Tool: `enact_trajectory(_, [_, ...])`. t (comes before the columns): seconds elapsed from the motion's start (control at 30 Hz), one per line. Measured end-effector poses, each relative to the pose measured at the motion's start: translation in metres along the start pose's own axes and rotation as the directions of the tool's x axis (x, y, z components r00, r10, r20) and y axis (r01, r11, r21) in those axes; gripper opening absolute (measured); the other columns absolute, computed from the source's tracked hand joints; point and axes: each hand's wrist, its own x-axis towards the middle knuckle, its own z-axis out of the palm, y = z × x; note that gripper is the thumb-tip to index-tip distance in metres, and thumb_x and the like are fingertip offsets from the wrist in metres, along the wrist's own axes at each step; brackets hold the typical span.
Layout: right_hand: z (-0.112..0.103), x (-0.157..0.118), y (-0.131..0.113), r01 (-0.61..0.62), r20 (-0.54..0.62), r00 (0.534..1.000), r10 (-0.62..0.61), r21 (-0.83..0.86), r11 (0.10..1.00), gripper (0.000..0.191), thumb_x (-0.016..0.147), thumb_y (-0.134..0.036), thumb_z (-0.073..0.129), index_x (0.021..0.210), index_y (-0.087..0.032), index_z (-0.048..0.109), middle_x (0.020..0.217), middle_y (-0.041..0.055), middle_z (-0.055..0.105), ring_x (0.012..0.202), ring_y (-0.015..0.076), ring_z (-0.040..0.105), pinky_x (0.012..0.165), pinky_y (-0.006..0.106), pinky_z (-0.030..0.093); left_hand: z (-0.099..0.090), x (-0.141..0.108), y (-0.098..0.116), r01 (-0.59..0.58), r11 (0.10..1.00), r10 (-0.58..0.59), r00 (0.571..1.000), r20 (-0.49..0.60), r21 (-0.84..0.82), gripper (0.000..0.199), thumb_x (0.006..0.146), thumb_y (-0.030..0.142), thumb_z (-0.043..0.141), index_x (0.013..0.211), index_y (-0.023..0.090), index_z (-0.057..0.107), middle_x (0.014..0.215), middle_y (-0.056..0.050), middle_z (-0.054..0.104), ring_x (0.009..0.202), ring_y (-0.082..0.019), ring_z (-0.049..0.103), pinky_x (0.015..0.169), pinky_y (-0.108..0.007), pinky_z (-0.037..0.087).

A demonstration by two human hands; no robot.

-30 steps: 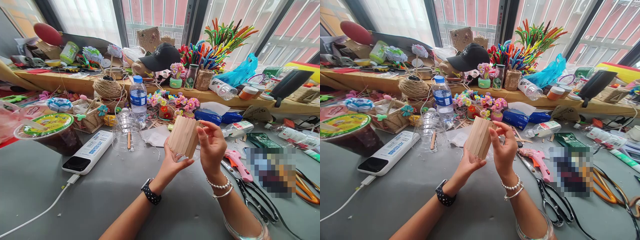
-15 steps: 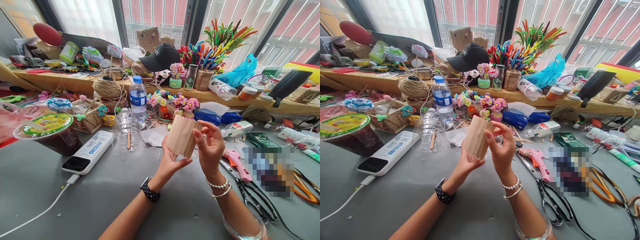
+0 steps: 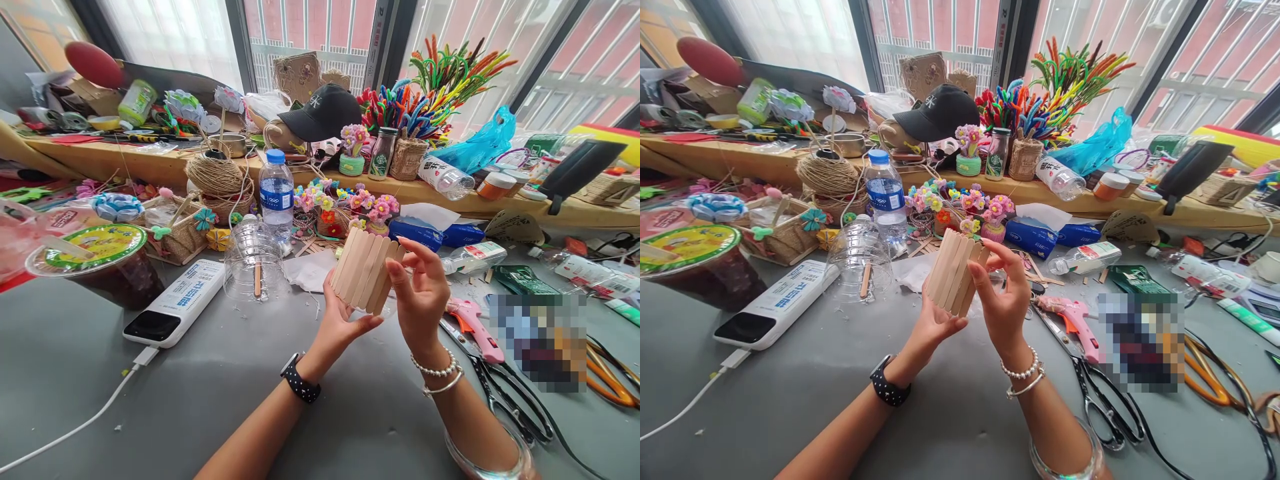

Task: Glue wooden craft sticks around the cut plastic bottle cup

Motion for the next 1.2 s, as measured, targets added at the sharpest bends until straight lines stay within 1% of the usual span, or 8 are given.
enact_trajectory(0.23, [-0.001,0.001,0.001,0.017,0.027,0.999,-0.018,0.042,0.999,0.028,0.073,-0.03,0.059,0.1,-0.027,0.056,0.071,-0.0037,0.052,0.066,0.01,0.049,0.067,0.029,0.044,0.0,-0.001,-0.001,-0.038,0.997,0.039,0.999,-0.007,0.062,0.097,0.061,0.023,0.071,0.129,0.03,0.002,0.138,-0.012,0.024,0.126,-0.025,0.03,0.102,-0.041,0.027])
enact_trajectory(0.37, [-0.003,0.004,0.007,0.079,0.055,0.995,-0.086,0.122,0.989,0.027,0.071,-0.029,0.061,0.098,-0.028,0.056,0.076,-0.0032,0.055,0.066,0.0097,0.049,0.066,0.029,0.045,-0.002,-0.002,-0.002,-0.131,0.974,0.142,0.989,-0.047,0.185,0.103,0.06,0.024,0.072,0.131,0.031,-0.003,0.137,-0.011,0.026,0.124,-0.026,0.032,0.102,-0.043,0.026])
enact_trajectory(0.47, [-0.005,0.007,0.011,0.142,0.061,0.987,-0.152,0.147,0.979,0.027,0.071,-0.031,0.061,0.097,-0.028,0.056,0.087,-0.001,0.057,0.073,0.0117,0.051,0.071,0.032,0.046,-0.005,-0.004,-0.002,-0.198,0.925,0.225,0.973,-0.045,0.325,0.105,0.06,0.023,0.072,0.131,0.031,-0.006,0.137,-0.013,0.025,0.123,-0.027,0.033,0.101,-0.045,0.027])
enact_trajectory(0.57, [-0.005,0.009,0.013,0.191,0.051,0.978,-0.2,0.139,0.972,0.025,0.072,-0.03,0.06,0.097,-0.028,0.056,0.088,-0.0001,0.056,0.082,0.0144,0.053,0.076,0.035,0.046,-0.008,-0.005,-0.003,-0.265,0.851,0.323,0.945,-0.055,0.454,0.105,0.059,0.022,0.072,0.13,0.03,-0.006,0.137,-0.014,0.023,0.123,-0.027,0.032,0.1,-0.046,0.028])
enact_trajectory(0.67, [-0.005,0.009,0.012,0.19,0.055,0.978,-0.202,0.179,0.965,0.026,0.072,-0.026,0.06,0.098,-0.029,0.055,0.089,-0.0004,0.057,0.086,0.0143,0.053,0.078,0.035,0.047,-0.009,-0.004,-0.005,-0.316,0.771,0.431,0.898,-0.088,0.553,0.106,0.056,0.023,0.074,0.13,0.031,-0.002,0.138,-0.013,0.016,0.124,-0.028,0.029,0.101,-0.045,0.027])
enact_trajectory(0.73, [-0.004,0.009,0.011,0.18,0.062,0.979,-0.194,0.186,0.966,0.026,0.072,-0.026,0.059,0.098,-0.028,0.055,0.09,-0.0003,0.057,0.086,0.0139,0.054,0.077,0.035,0.047,-0.008,-0.004,-0.006,-0.323,0.734,0.469,0.877,-0.102,0.597,0.106,0.055,0.023,0.075,0.13,0.031,-0.001,0.139,-0.013,0.014,0.125,-0.029,0.027,0.101,-0.046,0.026])
enact_trajectory(0.93, [-0.005,0.009,0.011,0.17,0.063,0.981,-0.186,0.203,0.964,0.026,0.072,-0.027,0.06,0.097,-0.029,0.057,0.085,-0.0013,0.056,0.084,0.0138,0.053,0.078,0.035,0.046,-0.007,-0.005,-0.006,-0.315,0.73,0.469,0.876,-0.109,0.607,0.106,0.054,0.024,0.075,0.13,0.03,0.0,0.139,-0.012,0.013,0.125,-0.028,0.026,0.102,-0.045,0.025])
enact_trajectory(1.2, [-0.006,0.007,0.005,0.154,0.055,0.986,-0.16,0.105,0.982,0.027,0.072,-0.028,0.061,0.098,-0.029,0.057,0.085,-0.0014,0.056,0.077,0.0127,0.05,0.075,0.033,0.043,-0.004,-0.006,-0.003,-0.187,0.893,0.233,0.97,-0.066,0.41,0.103,0.061,0.026,0.071,0.13,0.028,-0.004,0.135,-0.015,0.027,0.122,-0.028,0.033,0.101,-0.047,0.025])
